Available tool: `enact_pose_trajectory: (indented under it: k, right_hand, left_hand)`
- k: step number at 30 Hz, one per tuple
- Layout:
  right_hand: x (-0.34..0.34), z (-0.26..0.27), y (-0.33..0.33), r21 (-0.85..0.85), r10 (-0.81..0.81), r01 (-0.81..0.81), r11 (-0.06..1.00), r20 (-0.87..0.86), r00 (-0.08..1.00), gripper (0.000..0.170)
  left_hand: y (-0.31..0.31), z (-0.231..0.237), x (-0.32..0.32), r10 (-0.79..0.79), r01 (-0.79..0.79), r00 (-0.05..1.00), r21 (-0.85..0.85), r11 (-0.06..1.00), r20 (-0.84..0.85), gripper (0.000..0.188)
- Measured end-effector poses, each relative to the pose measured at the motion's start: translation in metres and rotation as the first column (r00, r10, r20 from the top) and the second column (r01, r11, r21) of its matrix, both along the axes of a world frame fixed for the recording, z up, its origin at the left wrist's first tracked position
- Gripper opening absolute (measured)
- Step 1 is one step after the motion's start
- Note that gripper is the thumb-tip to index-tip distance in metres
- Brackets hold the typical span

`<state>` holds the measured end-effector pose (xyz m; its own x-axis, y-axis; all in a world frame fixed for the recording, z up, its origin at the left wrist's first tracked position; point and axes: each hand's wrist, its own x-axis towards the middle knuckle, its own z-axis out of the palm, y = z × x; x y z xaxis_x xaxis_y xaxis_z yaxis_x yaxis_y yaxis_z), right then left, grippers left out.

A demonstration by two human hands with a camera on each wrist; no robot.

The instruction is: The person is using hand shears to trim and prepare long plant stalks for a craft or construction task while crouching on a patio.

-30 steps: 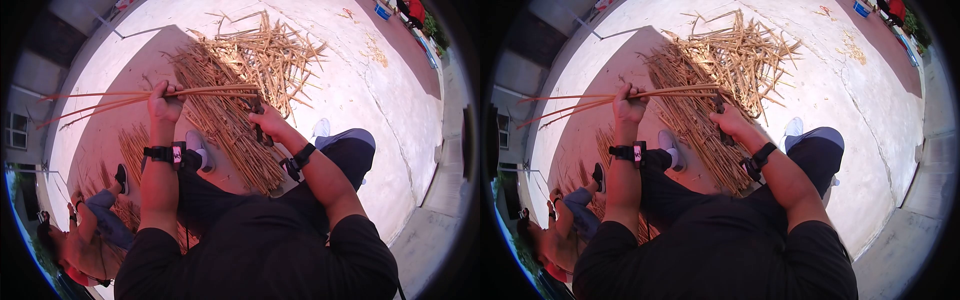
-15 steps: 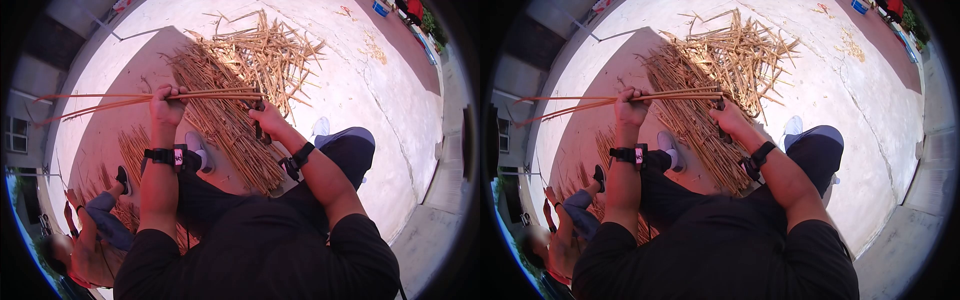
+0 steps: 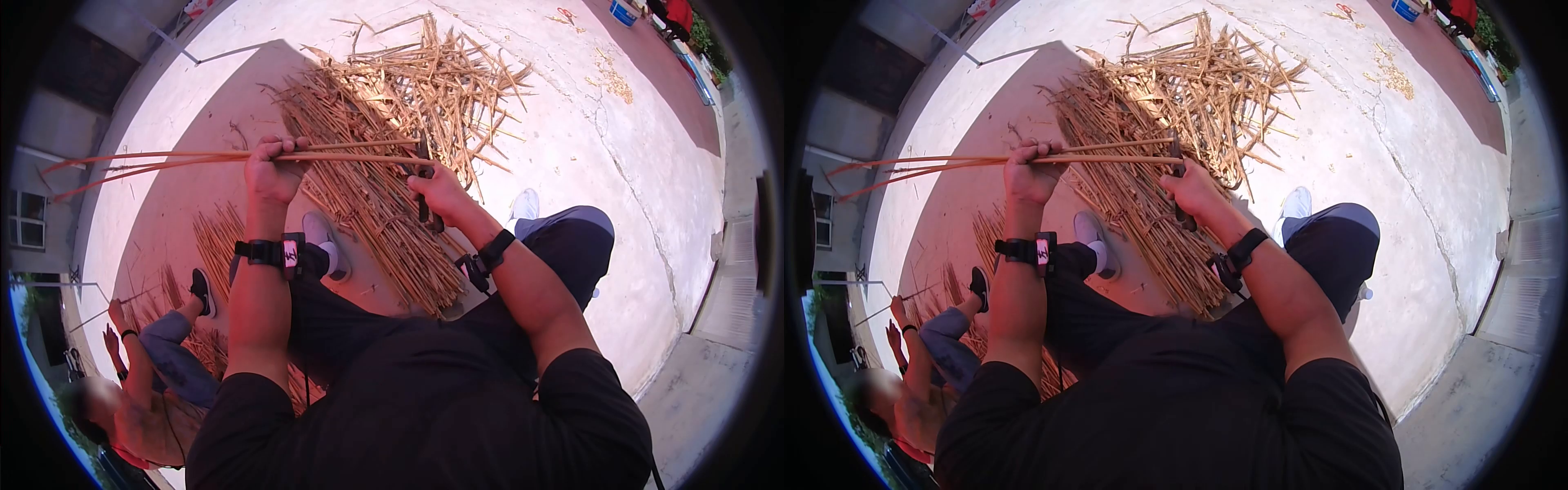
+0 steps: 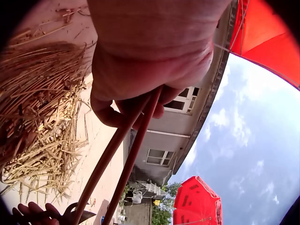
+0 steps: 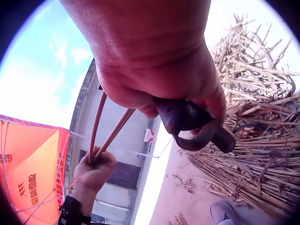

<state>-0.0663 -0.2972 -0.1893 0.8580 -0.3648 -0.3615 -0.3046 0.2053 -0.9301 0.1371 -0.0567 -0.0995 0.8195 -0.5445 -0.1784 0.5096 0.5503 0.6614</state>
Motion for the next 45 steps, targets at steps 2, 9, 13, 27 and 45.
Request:
enact_pose_trajectory:
  k: [2, 9, 13, 27, 45]
  right_hand:
    - [-0.001, 0.006, 0.0, -0.009, 0.001, -0.001, 1.0, -0.008, 1.0, 0.029]
    - [0.001, 0.003, 0.001, 0.013, -0.053, 0.052, 0.999, 0.029, 0.998, 0.021]
    - [0.0, 0.025, -0.003, 0.141, -0.049, 0.051, 0.989, -0.016, 0.999, 0.014]
    - [0.001, 0.003, -0.004, 0.135, -0.058, 0.073, 0.988, -0.112, 0.992, 0.018]
    - [-0.003, 0.007, 0.013, 0.167, 0.012, -0.003, 0.986, -0.048, 0.999, 0.025]
  left_hand:
    - [-0.002, 0.003, -0.003, 0.026, -0.026, 0.999, 0.025, 0.999, -0.023, 0.009]
    - [0.001, -0.006, 0.004, 0.043, -0.044, 0.998, -0.006, 0.999, -0.048, 0.009]
    - [0.0, -0.005, 0.003, 0.041, -0.041, 0.999, -0.009, 0.999, -0.029, 0.009]
    - [0.001, -0.001, 0.006, 0.182, -0.181, 0.983, -0.068, 0.981, -0.003, 0.016]
    - [-0.002, 0.0, 0.01, 0.272, -0.271, 0.962, -0.066, 0.96, 0.012, 0.016]
